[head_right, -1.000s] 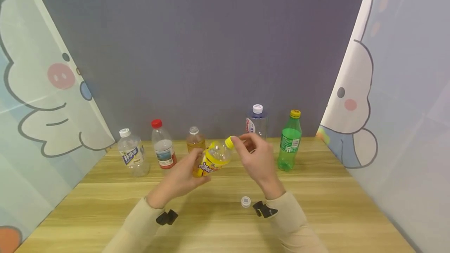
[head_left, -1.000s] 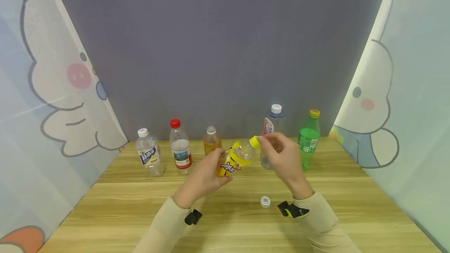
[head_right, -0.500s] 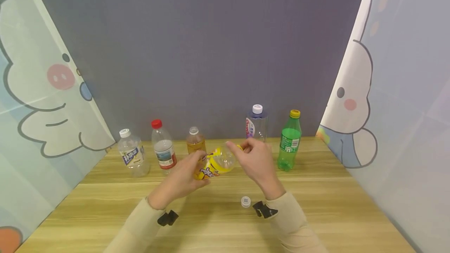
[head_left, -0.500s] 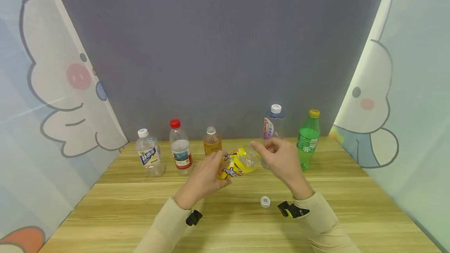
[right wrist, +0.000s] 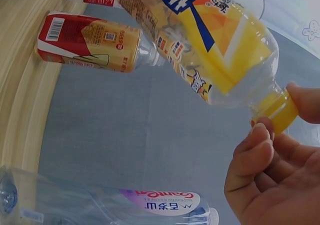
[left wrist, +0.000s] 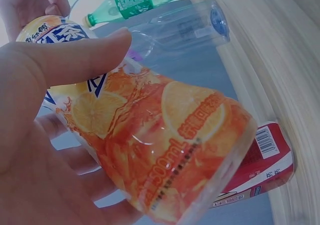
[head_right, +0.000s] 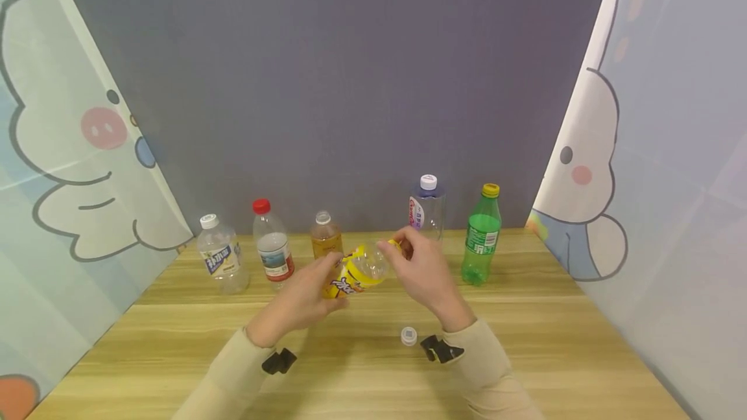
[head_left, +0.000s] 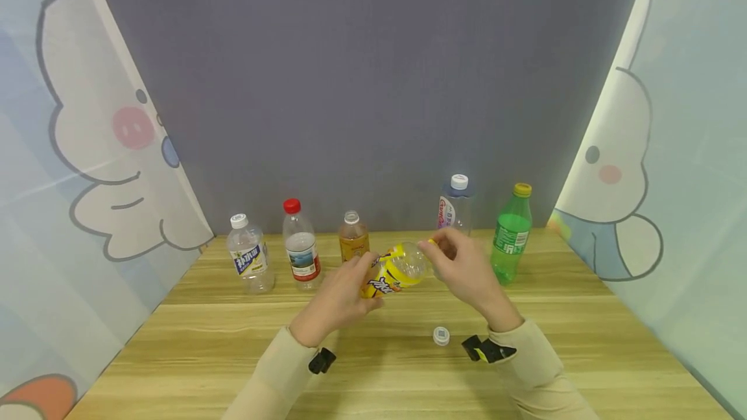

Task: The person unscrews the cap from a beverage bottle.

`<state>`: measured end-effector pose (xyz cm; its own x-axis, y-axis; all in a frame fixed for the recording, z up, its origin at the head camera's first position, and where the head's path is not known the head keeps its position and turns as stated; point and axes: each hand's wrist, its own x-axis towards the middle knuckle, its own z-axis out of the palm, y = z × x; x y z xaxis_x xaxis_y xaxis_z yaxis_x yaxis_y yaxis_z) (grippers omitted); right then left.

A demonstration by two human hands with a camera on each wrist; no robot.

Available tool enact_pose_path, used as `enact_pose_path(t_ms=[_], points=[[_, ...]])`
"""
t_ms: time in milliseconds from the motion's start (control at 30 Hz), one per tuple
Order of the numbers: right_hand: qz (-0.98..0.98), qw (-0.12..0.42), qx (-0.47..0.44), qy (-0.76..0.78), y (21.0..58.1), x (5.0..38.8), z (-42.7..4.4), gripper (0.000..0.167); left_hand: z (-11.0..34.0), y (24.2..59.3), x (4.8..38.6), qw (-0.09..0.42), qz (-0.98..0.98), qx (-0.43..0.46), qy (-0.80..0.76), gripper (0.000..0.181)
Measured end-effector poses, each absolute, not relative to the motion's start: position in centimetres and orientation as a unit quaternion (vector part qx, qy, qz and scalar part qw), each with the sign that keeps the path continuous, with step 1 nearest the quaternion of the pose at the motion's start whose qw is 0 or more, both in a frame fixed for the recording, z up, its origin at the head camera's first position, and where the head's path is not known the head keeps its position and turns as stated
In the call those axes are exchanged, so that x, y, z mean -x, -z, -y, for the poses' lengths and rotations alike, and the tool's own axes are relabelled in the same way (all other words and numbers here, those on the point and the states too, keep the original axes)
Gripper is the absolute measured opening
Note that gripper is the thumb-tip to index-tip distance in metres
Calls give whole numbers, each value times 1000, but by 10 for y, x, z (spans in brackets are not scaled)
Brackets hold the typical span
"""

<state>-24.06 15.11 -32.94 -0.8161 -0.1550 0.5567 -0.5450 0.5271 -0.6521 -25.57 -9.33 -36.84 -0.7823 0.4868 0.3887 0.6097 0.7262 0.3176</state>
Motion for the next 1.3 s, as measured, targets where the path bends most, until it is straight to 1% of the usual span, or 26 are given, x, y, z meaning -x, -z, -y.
enact_pose_path(t_ms=[233,367,533,667,767,900,1000,1067,1167,1300], points=[[850,214,-233,-421,329,240,-153,16,96,368,256,137,920,295,218,70],[850,224,-259,-400,330,241,-155,12,97,368,256,140,921,293,213,70],[849,235,-284,-378,331,243,-156,13,98,368,257,140,923,291,208,70],[851,230,-289,-373,330,243,-156,16,99,368,258,137,925,286,210,70],[858,214,-272,-379,330,242,-157,20,100,368,259,130,925,283,216,70],[869,181,-198,-415,327,239,-155,37,100,369,260,121,925,280,227,71],[869,167,-139,-445,325,237,-154,48,100,369,260,120,925,278,227,71],[868,161,-117,-454,325,236,-154,51,99,369,260,123,927,278,222,71],[871,155,-110,-453,324,236,-153,52,99,368,259,129,928,277,212,71],[873,146,-120,-450,325,237,-152,46,98,368,258,136,931,273,201,72]])
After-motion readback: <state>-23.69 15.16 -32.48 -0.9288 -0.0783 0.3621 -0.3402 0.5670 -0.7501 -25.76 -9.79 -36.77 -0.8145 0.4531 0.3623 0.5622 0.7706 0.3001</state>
